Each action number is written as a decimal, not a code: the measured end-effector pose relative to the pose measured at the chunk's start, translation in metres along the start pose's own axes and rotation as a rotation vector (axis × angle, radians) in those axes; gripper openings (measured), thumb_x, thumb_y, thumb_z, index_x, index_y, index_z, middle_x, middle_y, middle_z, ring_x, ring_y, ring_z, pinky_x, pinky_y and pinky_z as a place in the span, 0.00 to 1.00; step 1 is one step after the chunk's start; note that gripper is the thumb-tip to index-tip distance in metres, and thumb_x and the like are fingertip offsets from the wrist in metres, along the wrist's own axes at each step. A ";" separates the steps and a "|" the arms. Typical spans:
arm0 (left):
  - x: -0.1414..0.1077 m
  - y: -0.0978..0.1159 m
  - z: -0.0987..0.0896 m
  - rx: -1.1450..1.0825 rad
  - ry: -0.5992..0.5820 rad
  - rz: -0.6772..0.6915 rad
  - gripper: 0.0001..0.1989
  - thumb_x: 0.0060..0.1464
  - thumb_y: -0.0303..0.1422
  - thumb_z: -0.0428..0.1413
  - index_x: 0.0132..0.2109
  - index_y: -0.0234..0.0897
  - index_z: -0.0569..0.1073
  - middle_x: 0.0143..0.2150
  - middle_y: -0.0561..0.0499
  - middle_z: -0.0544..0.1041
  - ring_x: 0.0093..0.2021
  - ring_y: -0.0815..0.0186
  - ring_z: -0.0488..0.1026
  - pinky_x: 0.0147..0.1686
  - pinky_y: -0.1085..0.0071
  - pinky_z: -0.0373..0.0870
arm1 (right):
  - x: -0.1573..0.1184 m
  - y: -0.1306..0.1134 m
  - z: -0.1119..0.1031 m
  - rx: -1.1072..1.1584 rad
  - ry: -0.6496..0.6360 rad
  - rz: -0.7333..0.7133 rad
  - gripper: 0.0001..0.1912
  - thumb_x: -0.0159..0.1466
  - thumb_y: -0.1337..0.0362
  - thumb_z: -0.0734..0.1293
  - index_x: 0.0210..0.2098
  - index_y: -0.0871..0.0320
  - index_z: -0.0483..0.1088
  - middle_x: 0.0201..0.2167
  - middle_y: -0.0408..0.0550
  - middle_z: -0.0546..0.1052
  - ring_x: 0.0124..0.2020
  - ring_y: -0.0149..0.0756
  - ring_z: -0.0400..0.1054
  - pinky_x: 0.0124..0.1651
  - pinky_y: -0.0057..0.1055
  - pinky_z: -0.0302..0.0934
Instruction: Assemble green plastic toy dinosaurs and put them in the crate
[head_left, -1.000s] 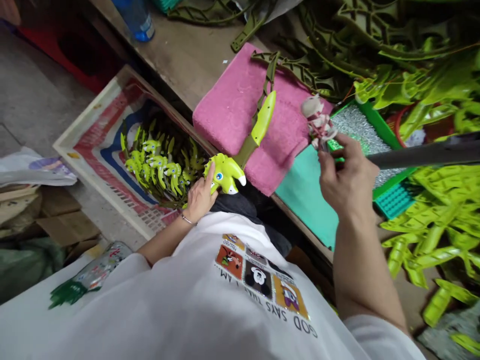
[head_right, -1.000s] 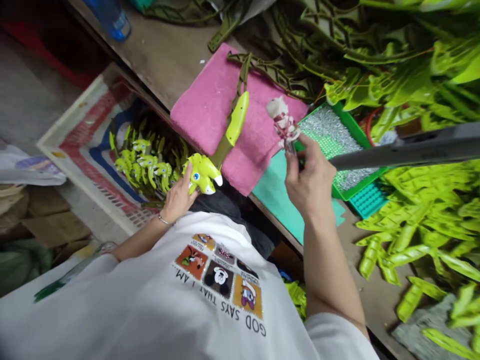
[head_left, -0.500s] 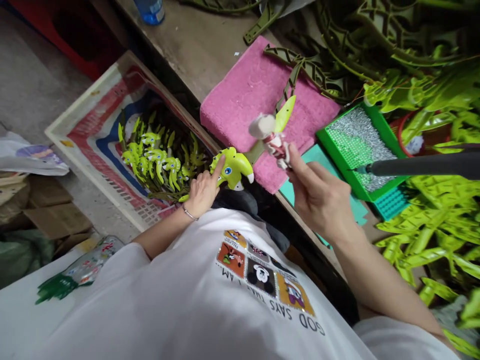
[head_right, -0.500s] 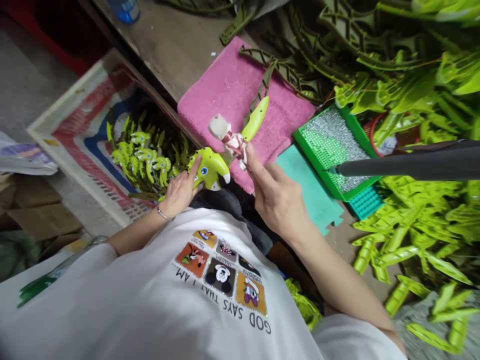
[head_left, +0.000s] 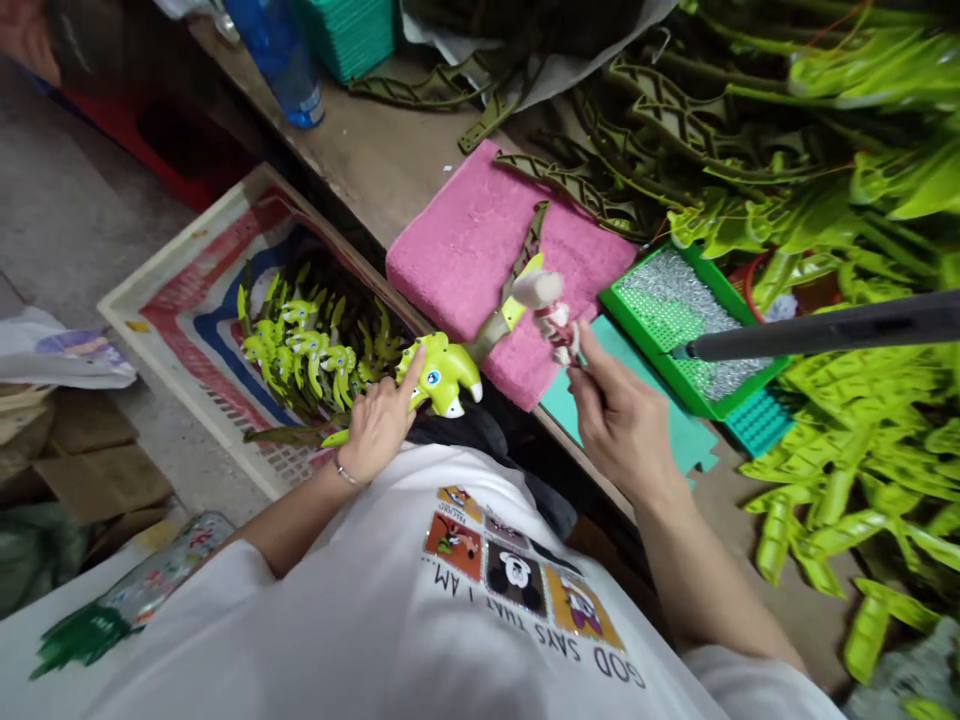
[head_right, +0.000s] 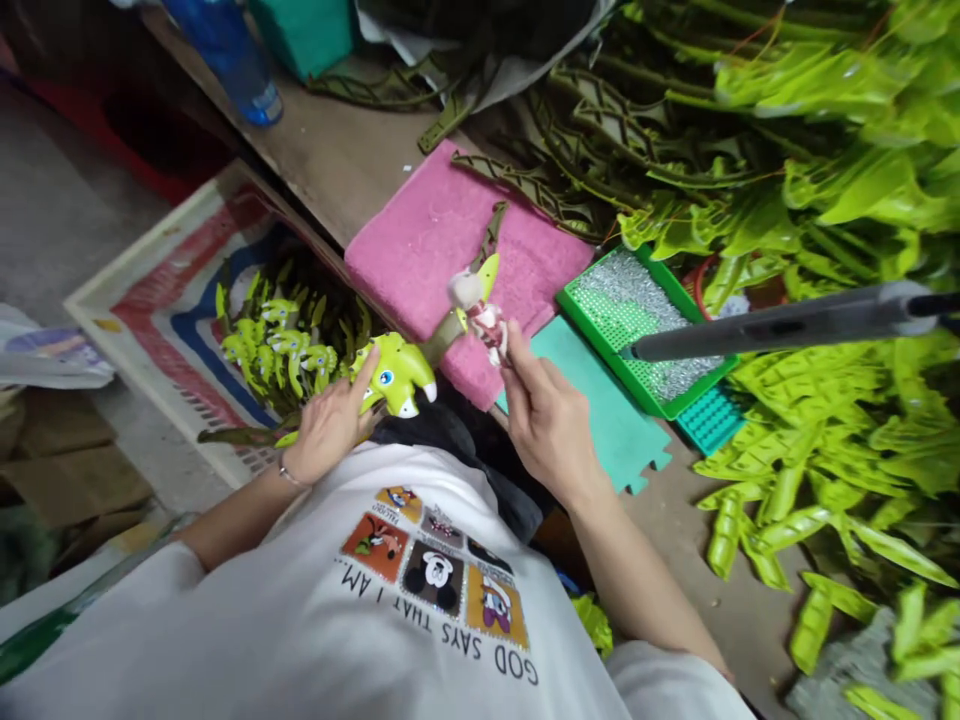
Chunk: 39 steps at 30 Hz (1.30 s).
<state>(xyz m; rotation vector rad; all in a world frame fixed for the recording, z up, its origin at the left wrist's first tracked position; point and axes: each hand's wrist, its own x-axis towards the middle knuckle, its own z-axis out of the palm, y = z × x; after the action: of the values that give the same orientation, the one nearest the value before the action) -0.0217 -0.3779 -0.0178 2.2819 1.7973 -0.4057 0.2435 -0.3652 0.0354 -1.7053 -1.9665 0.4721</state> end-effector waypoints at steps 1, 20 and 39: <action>-0.003 -0.003 -0.004 0.033 -0.007 -0.003 0.41 0.66 0.35 0.52 0.75 0.37 0.37 0.38 0.45 0.75 0.39 0.57 0.76 0.38 0.69 0.70 | -0.003 0.002 0.001 -0.003 0.053 0.029 0.27 0.71 0.56 0.57 0.68 0.55 0.61 0.37 0.53 0.78 0.33 0.39 0.72 0.40 0.35 0.69; 0.006 -0.036 0.012 -0.410 -0.051 0.068 0.43 0.61 0.30 0.51 0.76 0.38 0.38 0.51 0.41 0.79 0.45 0.57 0.79 0.45 0.64 0.74 | 0.056 0.076 0.046 -0.066 0.052 0.229 0.30 0.69 0.59 0.55 0.69 0.59 0.57 0.40 0.58 0.77 0.39 0.48 0.73 0.45 0.43 0.67; 0.010 -0.023 0.019 -0.286 0.109 -0.057 0.43 0.56 0.24 0.55 0.75 0.36 0.47 0.47 0.41 0.78 0.47 0.53 0.76 0.49 0.61 0.70 | 0.040 0.076 0.034 0.017 0.096 0.114 0.26 0.68 0.59 0.58 0.64 0.58 0.64 0.50 0.57 0.79 0.46 0.47 0.75 0.51 0.44 0.69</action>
<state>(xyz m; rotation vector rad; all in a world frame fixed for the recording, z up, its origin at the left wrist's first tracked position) -0.0437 -0.3692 -0.0394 2.0945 1.8389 -0.0283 0.2817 -0.3116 -0.0291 -1.8024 -1.7997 0.4375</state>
